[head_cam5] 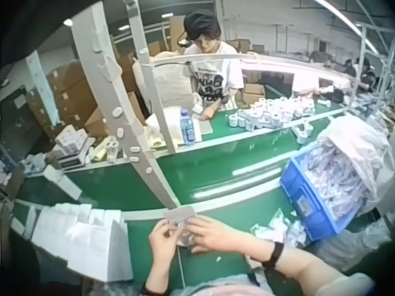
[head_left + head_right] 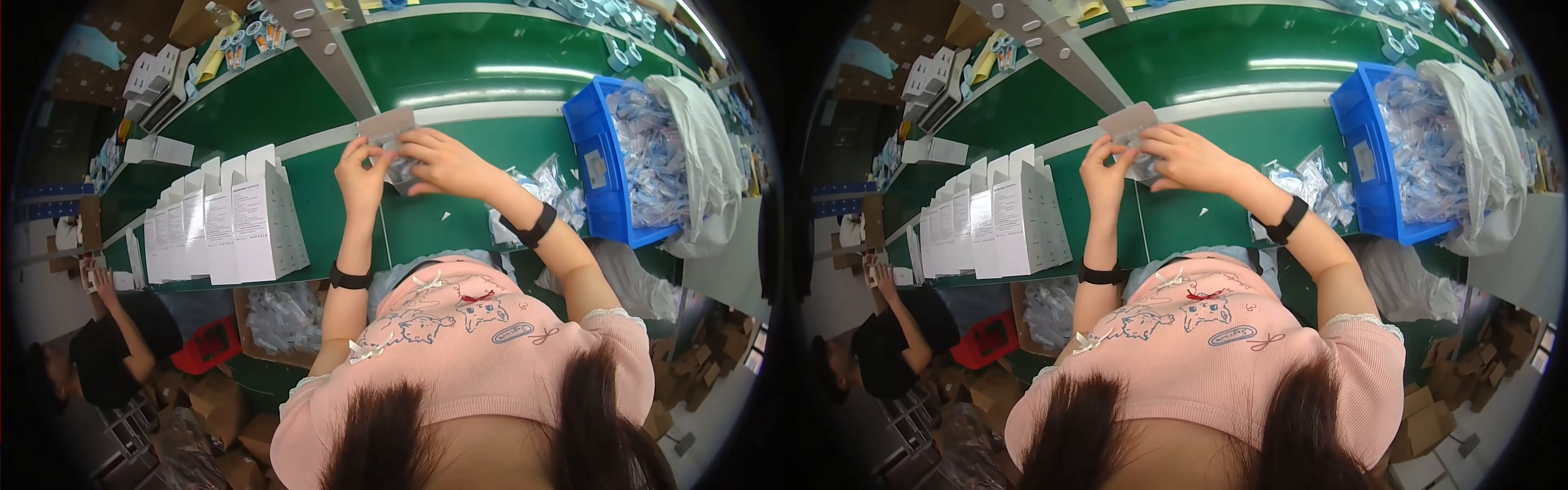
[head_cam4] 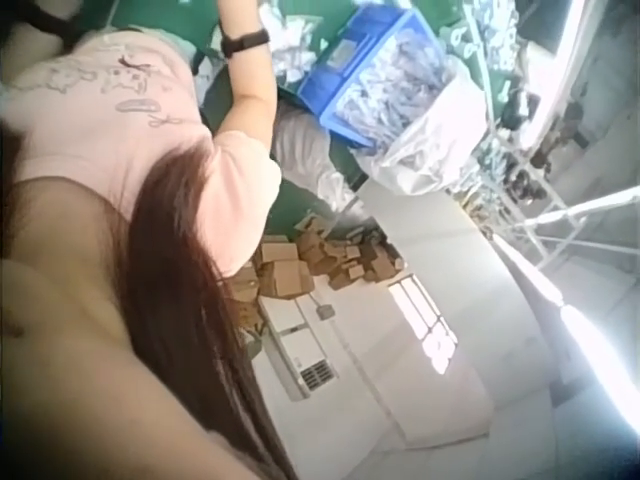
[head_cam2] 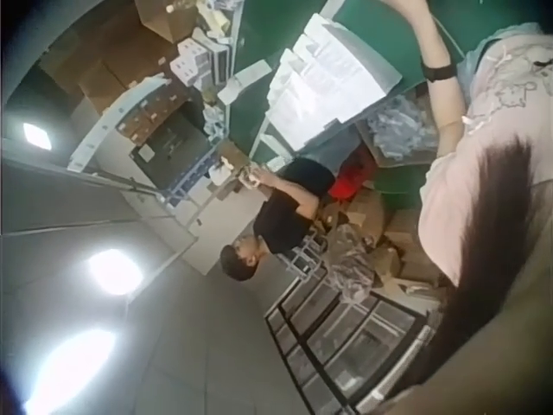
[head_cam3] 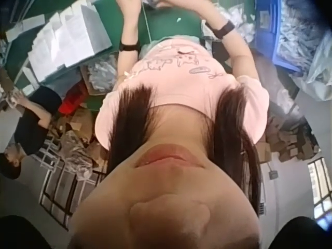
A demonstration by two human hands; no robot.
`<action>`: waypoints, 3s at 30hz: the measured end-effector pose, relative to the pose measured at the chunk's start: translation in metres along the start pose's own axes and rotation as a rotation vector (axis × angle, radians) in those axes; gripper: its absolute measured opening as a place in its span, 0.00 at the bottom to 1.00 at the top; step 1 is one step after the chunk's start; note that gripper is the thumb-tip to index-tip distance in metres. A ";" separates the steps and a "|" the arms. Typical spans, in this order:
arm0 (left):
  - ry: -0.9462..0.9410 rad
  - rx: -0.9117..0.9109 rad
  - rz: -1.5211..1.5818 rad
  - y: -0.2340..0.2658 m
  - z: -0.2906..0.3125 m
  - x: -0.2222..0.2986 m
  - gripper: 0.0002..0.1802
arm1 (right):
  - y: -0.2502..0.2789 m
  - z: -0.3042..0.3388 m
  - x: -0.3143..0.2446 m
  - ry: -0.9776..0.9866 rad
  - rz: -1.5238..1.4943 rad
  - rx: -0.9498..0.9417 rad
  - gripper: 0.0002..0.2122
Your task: The person packages items by hand, picking up a box, inserting a bubble-wrapped device, a small packet, and an instruction manual before closing it. This process is repeated for several boxes on the green assembly line.
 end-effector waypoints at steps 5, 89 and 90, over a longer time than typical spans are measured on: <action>0.182 -0.103 0.160 -0.003 0.007 -0.007 0.06 | -0.019 0.043 0.050 -0.433 -0.208 0.392 0.38; 0.080 -0.587 -0.644 -0.044 0.046 -0.049 0.49 | 0.083 0.163 0.082 -1.076 0.366 -0.030 0.24; 0.128 -0.609 -0.568 -0.045 0.041 -0.057 0.48 | 0.056 0.169 0.088 -1.153 0.328 -0.193 0.23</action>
Point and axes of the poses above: each hand's wrist, its own z-axis away from the middle knuckle, its own y-axis out of the back of the hand, x = y × z, the point moved 6 cm from there along -z, towards the middle knuckle, and after that the axes turned 9 degrees about x, right-handed, at the moved point
